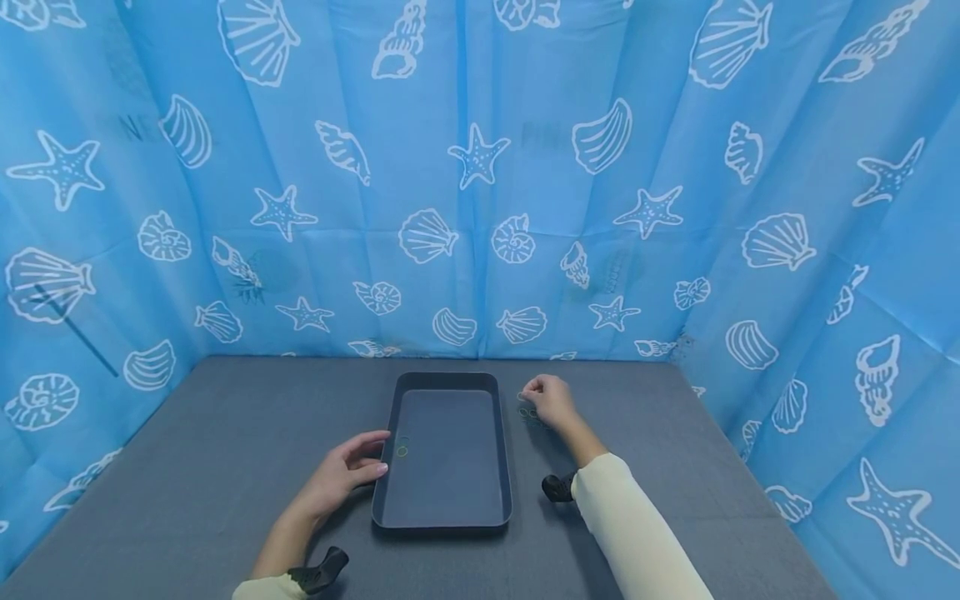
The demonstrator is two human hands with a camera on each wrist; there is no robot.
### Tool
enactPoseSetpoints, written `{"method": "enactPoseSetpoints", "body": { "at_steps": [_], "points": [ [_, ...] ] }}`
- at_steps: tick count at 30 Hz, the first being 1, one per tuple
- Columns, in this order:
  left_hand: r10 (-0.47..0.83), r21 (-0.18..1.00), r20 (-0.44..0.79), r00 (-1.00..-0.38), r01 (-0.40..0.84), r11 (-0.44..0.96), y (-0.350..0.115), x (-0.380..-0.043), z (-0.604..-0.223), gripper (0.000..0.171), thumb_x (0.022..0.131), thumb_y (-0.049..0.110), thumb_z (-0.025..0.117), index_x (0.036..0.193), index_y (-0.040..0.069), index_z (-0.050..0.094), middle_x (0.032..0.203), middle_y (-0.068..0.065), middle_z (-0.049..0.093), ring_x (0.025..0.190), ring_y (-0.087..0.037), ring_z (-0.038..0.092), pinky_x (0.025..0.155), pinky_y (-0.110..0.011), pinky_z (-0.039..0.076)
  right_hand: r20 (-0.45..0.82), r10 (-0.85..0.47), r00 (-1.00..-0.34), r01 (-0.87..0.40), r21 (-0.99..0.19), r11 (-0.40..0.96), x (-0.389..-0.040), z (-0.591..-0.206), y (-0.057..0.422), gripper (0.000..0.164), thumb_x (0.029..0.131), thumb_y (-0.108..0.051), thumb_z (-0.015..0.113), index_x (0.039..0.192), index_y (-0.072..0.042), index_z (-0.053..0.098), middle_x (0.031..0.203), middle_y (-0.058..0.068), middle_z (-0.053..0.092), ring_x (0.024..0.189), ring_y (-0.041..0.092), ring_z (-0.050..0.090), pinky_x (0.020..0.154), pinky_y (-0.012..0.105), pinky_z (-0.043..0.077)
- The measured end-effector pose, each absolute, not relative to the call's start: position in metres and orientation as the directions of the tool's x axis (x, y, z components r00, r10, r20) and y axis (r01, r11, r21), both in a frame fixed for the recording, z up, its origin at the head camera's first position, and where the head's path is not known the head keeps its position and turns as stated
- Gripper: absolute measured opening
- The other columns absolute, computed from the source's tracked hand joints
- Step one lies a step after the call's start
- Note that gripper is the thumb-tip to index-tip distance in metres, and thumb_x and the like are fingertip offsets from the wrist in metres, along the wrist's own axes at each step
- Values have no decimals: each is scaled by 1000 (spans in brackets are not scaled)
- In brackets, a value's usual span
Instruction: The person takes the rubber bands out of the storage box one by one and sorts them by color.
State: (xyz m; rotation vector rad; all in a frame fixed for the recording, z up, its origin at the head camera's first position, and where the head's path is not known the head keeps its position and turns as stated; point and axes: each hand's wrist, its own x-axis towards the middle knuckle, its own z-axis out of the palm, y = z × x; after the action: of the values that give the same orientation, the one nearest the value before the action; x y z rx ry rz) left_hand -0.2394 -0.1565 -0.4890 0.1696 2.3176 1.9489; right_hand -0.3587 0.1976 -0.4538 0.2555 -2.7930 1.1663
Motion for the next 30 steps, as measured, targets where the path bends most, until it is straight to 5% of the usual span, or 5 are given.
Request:
{"method": "enactPoseSetpoints", "body": {
  "at_steps": [30],
  "points": [
    [148, 984, -23, -989, 4, 176, -156, -241, -492, 50, 91, 13, 69, 138, 11, 53, 139, -20, 49, 105, -27, 62, 91, -50, 49, 79, 26, -997, -28, -619, 785, -354, -474, 243, 16, 93, -6, 63, 79, 1, 64, 79, 9, 64, 68, 21, 53, 62, 35, 42]
  ]
}}
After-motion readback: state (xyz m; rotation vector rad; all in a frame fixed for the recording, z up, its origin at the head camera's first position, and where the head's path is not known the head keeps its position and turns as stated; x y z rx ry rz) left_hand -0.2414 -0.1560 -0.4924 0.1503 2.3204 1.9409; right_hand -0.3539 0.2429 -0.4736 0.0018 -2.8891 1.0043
